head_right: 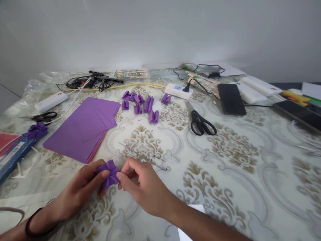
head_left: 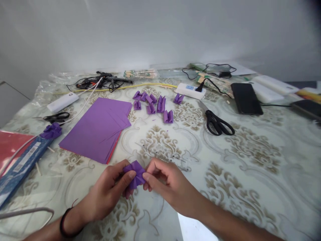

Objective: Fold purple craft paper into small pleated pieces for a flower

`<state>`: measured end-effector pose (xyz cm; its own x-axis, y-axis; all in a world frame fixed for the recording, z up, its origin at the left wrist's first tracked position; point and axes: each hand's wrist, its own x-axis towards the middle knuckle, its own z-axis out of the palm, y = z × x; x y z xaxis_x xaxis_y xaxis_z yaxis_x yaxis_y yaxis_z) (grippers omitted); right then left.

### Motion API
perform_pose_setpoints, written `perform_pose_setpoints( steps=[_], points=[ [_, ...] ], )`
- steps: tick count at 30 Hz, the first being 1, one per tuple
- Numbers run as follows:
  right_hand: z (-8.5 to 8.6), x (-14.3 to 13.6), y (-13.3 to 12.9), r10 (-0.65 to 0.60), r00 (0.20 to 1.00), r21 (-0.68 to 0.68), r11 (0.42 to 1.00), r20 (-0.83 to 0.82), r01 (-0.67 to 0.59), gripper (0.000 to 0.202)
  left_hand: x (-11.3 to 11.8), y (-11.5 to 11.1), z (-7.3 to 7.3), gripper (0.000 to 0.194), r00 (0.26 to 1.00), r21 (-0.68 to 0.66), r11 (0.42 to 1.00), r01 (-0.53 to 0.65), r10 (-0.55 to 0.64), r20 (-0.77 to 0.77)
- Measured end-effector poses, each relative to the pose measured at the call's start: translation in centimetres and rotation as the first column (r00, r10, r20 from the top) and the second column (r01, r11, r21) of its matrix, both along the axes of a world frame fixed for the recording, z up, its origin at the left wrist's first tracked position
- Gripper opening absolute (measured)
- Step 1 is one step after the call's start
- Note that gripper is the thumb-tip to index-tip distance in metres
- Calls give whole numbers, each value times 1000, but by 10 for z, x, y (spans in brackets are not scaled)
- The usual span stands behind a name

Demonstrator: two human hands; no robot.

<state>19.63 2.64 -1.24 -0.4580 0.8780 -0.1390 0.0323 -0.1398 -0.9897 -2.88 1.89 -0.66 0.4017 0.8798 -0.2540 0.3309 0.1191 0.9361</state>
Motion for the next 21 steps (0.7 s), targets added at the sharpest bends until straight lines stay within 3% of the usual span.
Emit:
perform_pose_setpoints(
  steps=[14, 21],
  points=[
    [-3, -1, 2, -27, 999, -20, 999, -26, 26, 23, 4, 5, 12, 41, 998, -54, 997, 53, -51, 37],
    [0, 0, 1, -25, 994, 145, 989, 107, 9, 20, 3, 2, 7, 32, 999, -74, 997, 34, -34, 3]
  ],
)
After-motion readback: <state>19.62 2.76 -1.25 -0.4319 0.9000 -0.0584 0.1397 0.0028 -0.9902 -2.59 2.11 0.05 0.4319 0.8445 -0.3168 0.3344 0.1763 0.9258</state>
